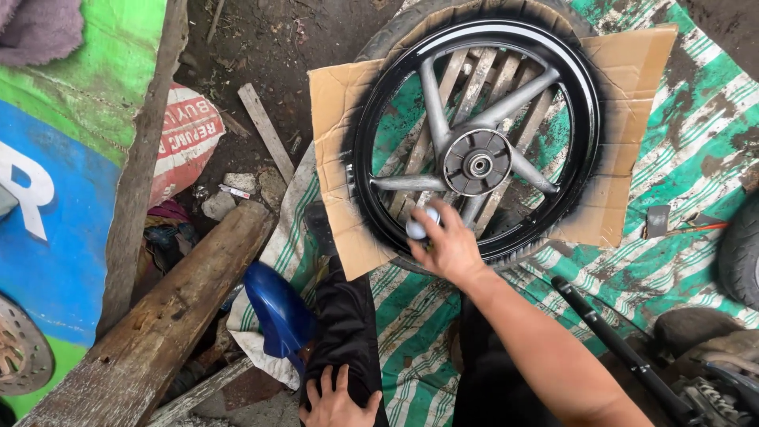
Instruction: Spray painting a motorcycle rim while using cardboard to mask the tire.
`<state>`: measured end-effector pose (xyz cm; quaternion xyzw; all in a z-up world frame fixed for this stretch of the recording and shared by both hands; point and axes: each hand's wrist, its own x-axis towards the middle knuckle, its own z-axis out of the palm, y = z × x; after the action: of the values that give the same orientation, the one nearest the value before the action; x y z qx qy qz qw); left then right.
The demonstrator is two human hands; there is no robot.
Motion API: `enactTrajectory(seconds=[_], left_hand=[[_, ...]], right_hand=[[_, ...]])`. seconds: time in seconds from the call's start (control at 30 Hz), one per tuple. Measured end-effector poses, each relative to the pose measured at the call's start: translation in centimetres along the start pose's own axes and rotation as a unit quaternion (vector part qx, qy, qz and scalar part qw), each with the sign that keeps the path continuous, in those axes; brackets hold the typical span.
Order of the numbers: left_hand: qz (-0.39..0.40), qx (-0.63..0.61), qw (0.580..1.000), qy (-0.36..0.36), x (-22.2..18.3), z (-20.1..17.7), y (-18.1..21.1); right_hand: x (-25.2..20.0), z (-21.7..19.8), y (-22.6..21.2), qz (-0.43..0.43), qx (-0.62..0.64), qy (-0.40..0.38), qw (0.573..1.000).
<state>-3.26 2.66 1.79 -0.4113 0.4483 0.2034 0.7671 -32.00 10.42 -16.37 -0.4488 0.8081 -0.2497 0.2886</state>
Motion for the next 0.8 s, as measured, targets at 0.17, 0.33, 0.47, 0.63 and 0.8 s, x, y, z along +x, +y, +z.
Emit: enactTrajectory(seconds=[0.17, 0.33, 0.47, 0.63, 0.8], left_hand=[[-0.005, 0.015, 1.0, 0.024, 0.2, 0.2, -0.4], [-0.003, 0.033, 0.999, 0.027, 0.8, -0.3, -1.3], [-0.002, 0.052, 0.996, 0.073, 2.4, 0.1, -2.5], [0.013, 0.088, 0.986, 0.138, 6.2, 0.3, -5.1], [0.058, 0.086, 0.954, 0.282, 12.9, 1.3, -9.1]], right_hand=[[8.0, -2.5, 2.5, 0.073, 0.009, 0.164, 0.984], [12.3, -7.4, 7.1, 0.188, -0.019, 0.303, 0.934], [10.4, -9.8, 11.7, 0.261, -0.061, 0.475, 0.838], [7.0, -10.3, 13.2, 0.362, -0.059, 0.524, 0.768], [9.3, -9.3, 10.2, 0.464, 0.016, 0.503, 0.729]])
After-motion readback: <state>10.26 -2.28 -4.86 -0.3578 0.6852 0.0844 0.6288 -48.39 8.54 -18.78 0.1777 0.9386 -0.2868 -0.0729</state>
